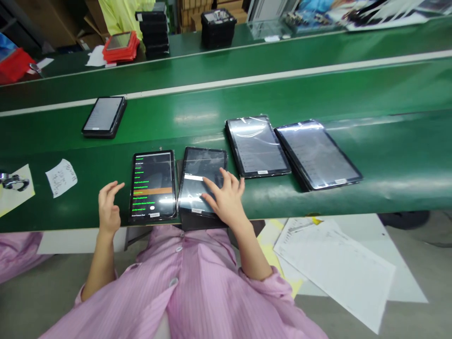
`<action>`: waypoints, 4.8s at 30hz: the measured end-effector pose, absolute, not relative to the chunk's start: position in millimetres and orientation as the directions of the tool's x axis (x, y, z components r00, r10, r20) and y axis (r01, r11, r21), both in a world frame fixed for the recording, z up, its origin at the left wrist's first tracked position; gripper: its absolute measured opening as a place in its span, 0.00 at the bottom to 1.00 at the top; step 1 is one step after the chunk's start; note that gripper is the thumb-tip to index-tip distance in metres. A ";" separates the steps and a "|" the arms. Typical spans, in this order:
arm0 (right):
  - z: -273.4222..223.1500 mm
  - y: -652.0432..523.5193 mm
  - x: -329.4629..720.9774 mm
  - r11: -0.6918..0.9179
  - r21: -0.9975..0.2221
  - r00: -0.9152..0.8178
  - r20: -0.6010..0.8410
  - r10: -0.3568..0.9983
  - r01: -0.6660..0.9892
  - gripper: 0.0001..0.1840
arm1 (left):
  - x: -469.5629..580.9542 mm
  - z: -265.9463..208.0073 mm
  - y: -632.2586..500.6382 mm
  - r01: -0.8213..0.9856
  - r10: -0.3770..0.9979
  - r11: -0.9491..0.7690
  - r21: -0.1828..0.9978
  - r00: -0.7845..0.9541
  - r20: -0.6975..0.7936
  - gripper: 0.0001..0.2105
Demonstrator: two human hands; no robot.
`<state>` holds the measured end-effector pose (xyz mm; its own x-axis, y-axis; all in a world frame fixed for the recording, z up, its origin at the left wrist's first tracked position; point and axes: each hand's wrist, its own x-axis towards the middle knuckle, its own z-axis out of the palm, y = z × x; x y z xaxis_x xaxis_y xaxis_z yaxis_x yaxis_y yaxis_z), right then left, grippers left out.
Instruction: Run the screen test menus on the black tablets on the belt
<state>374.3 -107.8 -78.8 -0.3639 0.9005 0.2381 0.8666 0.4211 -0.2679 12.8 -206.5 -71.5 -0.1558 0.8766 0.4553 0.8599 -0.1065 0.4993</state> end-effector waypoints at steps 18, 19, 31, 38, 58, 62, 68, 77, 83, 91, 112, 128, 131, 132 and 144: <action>-118.3 -106.3 410.4 0.313 -0.609 -0.165 0.287 0.943 0.729 0.31 | 23.0 -73.8 -204.0 0.881 0.966 -0.092 0.464 -0.034 0.256 0.38; -121.8 -107.3 412.2 0.307 -0.627 -0.158 0.283 0.946 0.716 0.32 | 23.2 -73.5 -203.0 0.888 0.968 -0.086 0.452 -0.033 0.251 0.38; -111.1 -86.8 414.9 0.326 -0.757 -0.296 0.183 0.938 0.566 0.35 | 13.2 -39.7 -147.3 0.920 0.957 -0.197 0.340 0.106 0.270 0.40; -76.8 -24.1 380.2 0.443 -0.447 -0.425 0.146 0.893 0.777 0.32 | 66.2 -30.3 -52.1 0.858 0.879 -0.477 0.191 0.469 0.086 0.37; -44.5 13.2 383.9 0.433 -0.393 -0.459 0.031 0.888 0.811 0.24 | 60.8 -24.0 -67.9 0.851 0.852 -0.523 0.049 0.522 0.041 0.24; -45.1 27.0 387.7 0.345 -0.474 -0.355 0.073 0.932 0.810 0.26 | 44.8 -22.9 -61.0 0.933 0.923 -0.360 0.021 0.353 0.151 0.21; -48.3 35.7 375.9 0.360 -0.465 -0.391 0.032 0.920 0.809 0.24 | 37.1 -27.9 -47.3 0.933 0.920 -0.359 -0.005 0.354 0.168 0.25; -36.7 59.1 366.3 0.341 -0.464 -0.391 -0.014 0.920 0.817 0.25 | 55.0 -2.5 14.2 0.901 0.916 -0.254 0.351 0.341 -0.211 0.33; -27.2 86.9 358.2 0.218 -0.418 -0.351 -0.273 0.896 0.882 0.23 | 70.9 2.5 43.8 0.926 0.811 -0.311 0.215 0.377 -0.449 0.33; -21.4 111.6 363.1 -0.093 -0.654 -0.339 -0.502 0.796 0.751 0.22 | 52.0 15.5 67.6 0.860 0.687 -0.187 0.474 0.460 -0.563 0.30; -31.4 122.4 354.0 -0.111 -0.751 -0.452 -0.500 0.739 0.651 0.30 | -15.0 -6.1 96.3 0.839 0.631 -0.043 0.542 0.443 -0.636 0.26; -46.7 62.6 363.5 0.227 -0.554 -0.335 -0.102 0.937 0.801 0.43 | 14.7 -17.8 75.9 0.839 0.778 -0.108 0.534 0.406 -0.480 0.40; -45.3 54.6 366.2 0.163 -0.541 -0.185 0.015 0.983 0.825 0.23 | 24.4 -22.6 65.0 0.859 0.938 -0.033 0.510 0.202 -0.280 0.29; -47.2 46.2 367.3 0.165 -0.532 -0.174 0.034 0.984 0.831 0.21 | 31.2 -24.4 54.8 0.887 0.968 -0.050 0.460 0.157 -0.197 0.27; -117.0 -25.0 376.5 0.034 -0.904 0.057 0.065 0.996 0.427 0.18 | 94.6 -50.4 -27.0 0.999 0.999 -0.013 -0.044 0.011 -0.034 0.33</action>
<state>376.5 -25.0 -117.0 0.0567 0.9963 0.0647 0.4271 0.0344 -0.9035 94.6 -27.0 -50.4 0.0111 0.9993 -0.0345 0.9990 -0.0126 -0.0437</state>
